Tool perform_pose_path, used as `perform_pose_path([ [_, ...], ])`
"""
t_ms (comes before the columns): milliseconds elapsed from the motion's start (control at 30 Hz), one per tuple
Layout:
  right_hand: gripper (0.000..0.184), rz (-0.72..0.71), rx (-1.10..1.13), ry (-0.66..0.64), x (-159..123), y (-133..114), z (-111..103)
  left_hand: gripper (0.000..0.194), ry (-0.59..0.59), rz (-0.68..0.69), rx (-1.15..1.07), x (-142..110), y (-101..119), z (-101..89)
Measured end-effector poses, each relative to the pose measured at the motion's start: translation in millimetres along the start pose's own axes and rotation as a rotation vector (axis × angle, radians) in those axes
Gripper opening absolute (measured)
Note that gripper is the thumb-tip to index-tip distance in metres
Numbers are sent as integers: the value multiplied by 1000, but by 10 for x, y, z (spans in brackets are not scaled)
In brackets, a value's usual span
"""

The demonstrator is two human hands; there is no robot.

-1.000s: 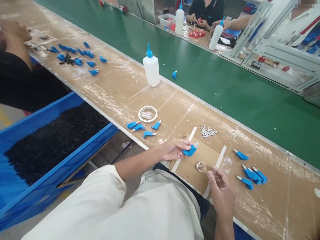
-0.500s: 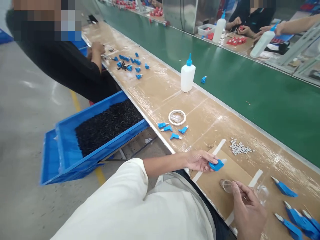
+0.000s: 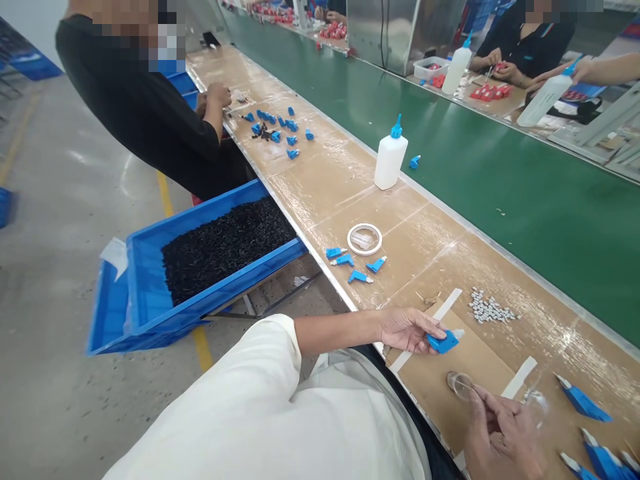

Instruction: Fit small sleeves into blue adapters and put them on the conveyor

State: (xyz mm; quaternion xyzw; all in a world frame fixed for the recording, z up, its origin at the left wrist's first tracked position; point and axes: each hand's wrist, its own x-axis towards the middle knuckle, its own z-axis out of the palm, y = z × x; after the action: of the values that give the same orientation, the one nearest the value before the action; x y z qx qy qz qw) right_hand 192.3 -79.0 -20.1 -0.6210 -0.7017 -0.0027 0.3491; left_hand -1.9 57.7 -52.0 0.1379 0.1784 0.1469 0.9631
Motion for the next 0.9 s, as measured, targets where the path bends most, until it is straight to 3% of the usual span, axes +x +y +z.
perform_pose_path([
  [300, 4, -211, 40, -79, 57, 21, 57, 17, 42, 33, -1, 2, 22, 72],
  [533, 7, -130, 45, -48, 66, -106, -145, 19, 83, 12, -66, -123, -9, 276],
  [700, 9, 54, 114, -62, -36, -113, -190, 15, 112, -4, -57, -140, -57, 427],
  [900, 21, 518, 412, 152, -84, -149, -206, 11, 184, -62, -43, -72, -137, 559],
])
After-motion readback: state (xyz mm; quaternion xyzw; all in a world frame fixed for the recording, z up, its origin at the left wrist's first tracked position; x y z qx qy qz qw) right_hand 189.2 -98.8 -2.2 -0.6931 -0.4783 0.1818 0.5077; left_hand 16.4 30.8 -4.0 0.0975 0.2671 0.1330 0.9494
